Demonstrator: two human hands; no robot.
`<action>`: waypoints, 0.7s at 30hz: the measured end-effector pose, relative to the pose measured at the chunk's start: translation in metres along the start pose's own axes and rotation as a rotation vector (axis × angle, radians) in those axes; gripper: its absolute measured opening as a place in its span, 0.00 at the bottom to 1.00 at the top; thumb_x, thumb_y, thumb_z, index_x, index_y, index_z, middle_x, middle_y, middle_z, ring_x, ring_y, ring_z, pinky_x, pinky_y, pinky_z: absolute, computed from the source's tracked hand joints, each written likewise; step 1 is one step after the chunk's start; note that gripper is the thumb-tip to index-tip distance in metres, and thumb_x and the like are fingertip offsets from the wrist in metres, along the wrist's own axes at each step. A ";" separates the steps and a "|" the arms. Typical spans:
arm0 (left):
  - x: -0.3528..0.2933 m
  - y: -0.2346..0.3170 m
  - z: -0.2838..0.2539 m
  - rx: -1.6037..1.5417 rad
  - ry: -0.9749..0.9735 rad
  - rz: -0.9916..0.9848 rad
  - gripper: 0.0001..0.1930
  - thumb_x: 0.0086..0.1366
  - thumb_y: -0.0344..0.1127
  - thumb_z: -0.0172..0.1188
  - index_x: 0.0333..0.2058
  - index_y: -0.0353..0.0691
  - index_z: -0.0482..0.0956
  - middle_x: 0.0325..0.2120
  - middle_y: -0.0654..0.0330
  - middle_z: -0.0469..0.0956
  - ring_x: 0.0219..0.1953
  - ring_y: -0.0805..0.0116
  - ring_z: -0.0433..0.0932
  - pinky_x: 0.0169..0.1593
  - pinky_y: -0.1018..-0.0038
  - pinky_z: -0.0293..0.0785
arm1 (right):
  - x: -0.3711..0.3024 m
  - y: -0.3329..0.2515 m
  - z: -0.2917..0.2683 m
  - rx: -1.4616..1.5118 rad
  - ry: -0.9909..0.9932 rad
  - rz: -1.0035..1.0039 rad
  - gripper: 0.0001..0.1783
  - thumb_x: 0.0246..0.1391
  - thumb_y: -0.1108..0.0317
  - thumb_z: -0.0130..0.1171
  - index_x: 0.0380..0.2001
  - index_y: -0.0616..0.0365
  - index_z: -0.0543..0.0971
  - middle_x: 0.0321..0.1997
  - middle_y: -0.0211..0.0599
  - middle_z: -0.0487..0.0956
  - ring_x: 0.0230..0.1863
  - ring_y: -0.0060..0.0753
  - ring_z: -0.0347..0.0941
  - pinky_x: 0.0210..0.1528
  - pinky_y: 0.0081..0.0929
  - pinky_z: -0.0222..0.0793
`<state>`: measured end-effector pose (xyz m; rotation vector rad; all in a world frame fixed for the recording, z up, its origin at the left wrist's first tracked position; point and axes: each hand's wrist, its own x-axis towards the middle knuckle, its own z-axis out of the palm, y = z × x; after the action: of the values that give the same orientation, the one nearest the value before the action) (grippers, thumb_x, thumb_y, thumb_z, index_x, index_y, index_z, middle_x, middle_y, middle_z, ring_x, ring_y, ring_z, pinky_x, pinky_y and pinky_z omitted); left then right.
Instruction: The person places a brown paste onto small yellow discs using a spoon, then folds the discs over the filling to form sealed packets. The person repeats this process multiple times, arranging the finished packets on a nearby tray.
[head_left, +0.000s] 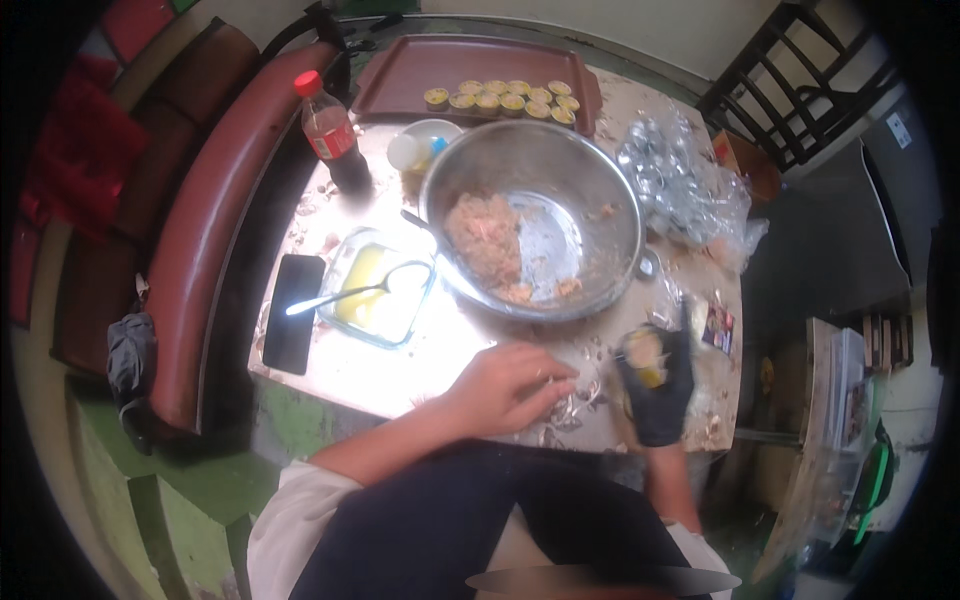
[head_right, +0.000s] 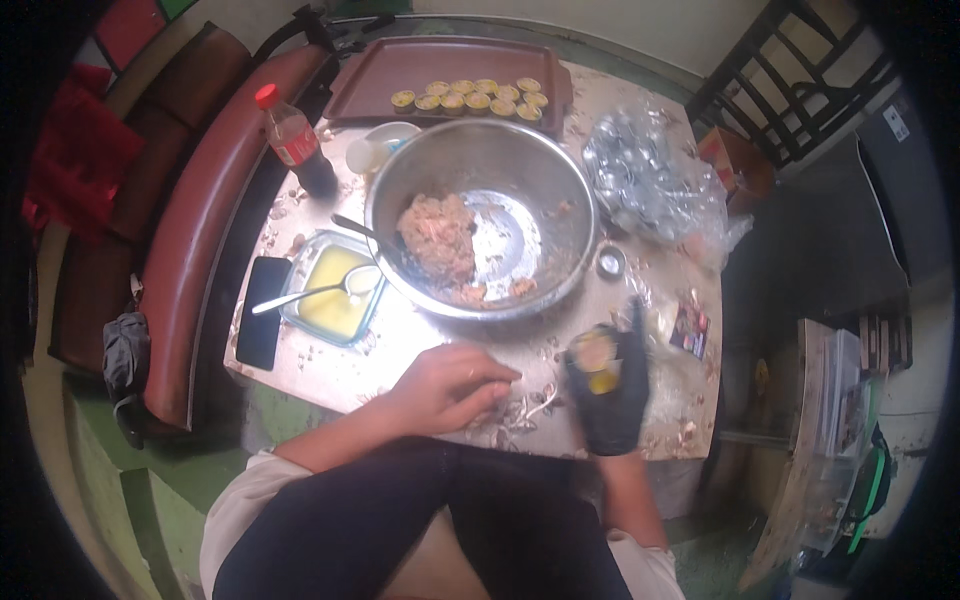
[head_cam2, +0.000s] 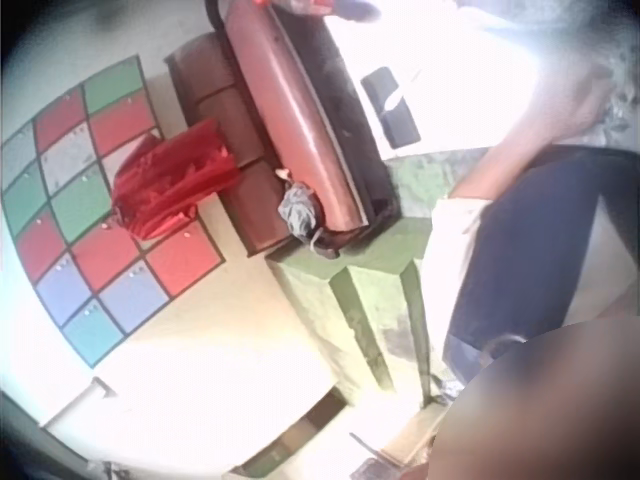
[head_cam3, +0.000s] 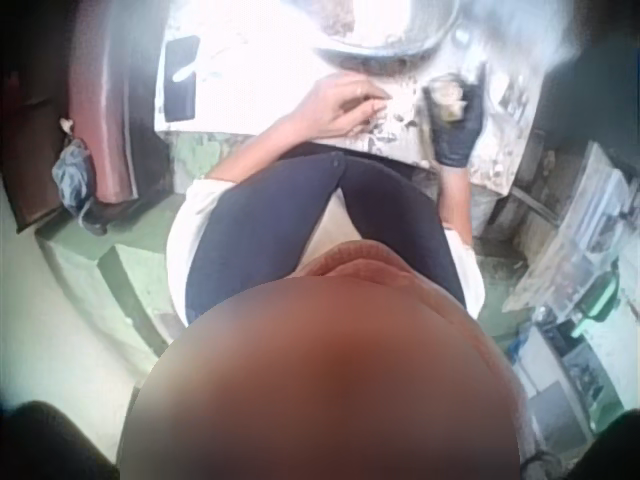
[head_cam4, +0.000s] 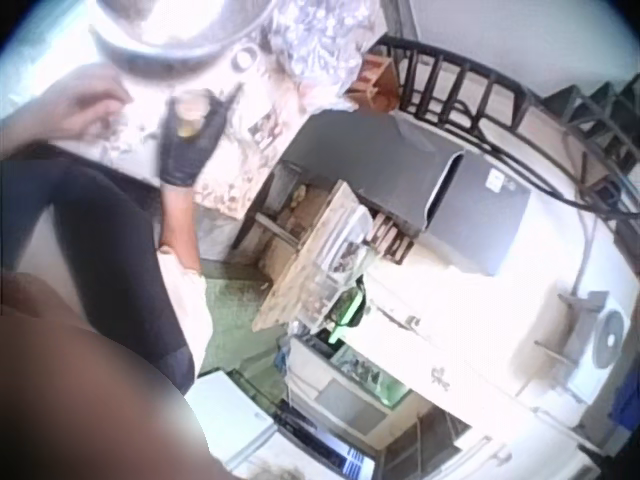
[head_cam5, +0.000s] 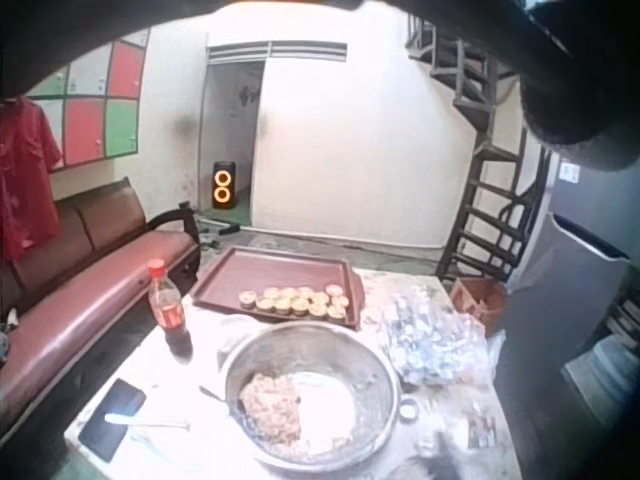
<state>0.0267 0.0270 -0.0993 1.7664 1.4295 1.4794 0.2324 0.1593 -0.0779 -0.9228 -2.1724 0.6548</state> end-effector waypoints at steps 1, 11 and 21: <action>-0.004 0.000 -0.003 -0.011 -0.017 -0.017 0.08 0.68 0.34 0.66 0.43 0.40 0.87 0.29 0.55 0.83 0.32 0.55 0.83 0.37 0.64 0.78 | 0.015 -0.003 -0.017 0.019 0.037 0.068 0.46 0.53 0.70 0.74 0.73 0.62 0.63 0.62 0.52 0.77 0.59 0.42 0.75 0.62 0.39 0.70; -0.023 -0.023 -0.010 -0.042 -0.008 -0.069 0.07 0.65 0.36 0.68 0.39 0.43 0.87 0.31 0.57 0.85 0.34 0.55 0.84 0.39 0.63 0.79 | 0.381 0.022 0.094 -0.103 -0.424 -0.336 0.30 0.60 0.61 0.68 0.64 0.57 0.75 0.63 0.50 0.79 0.63 0.45 0.77 0.66 0.36 0.72; -0.029 -0.036 -0.013 0.036 0.031 -0.109 0.09 0.63 0.37 0.73 0.40 0.43 0.87 0.31 0.59 0.86 0.32 0.59 0.84 0.38 0.67 0.79 | 0.523 0.093 0.259 -0.727 -0.748 -0.250 0.33 0.65 0.37 0.47 0.63 0.44 0.79 0.68 0.48 0.75 0.69 0.51 0.70 0.73 0.46 0.59</action>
<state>0.0025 0.0115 -0.1375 1.6651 1.5516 1.4384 -0.1925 0.5693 -0.1034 -0.7818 -3.2456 0.0440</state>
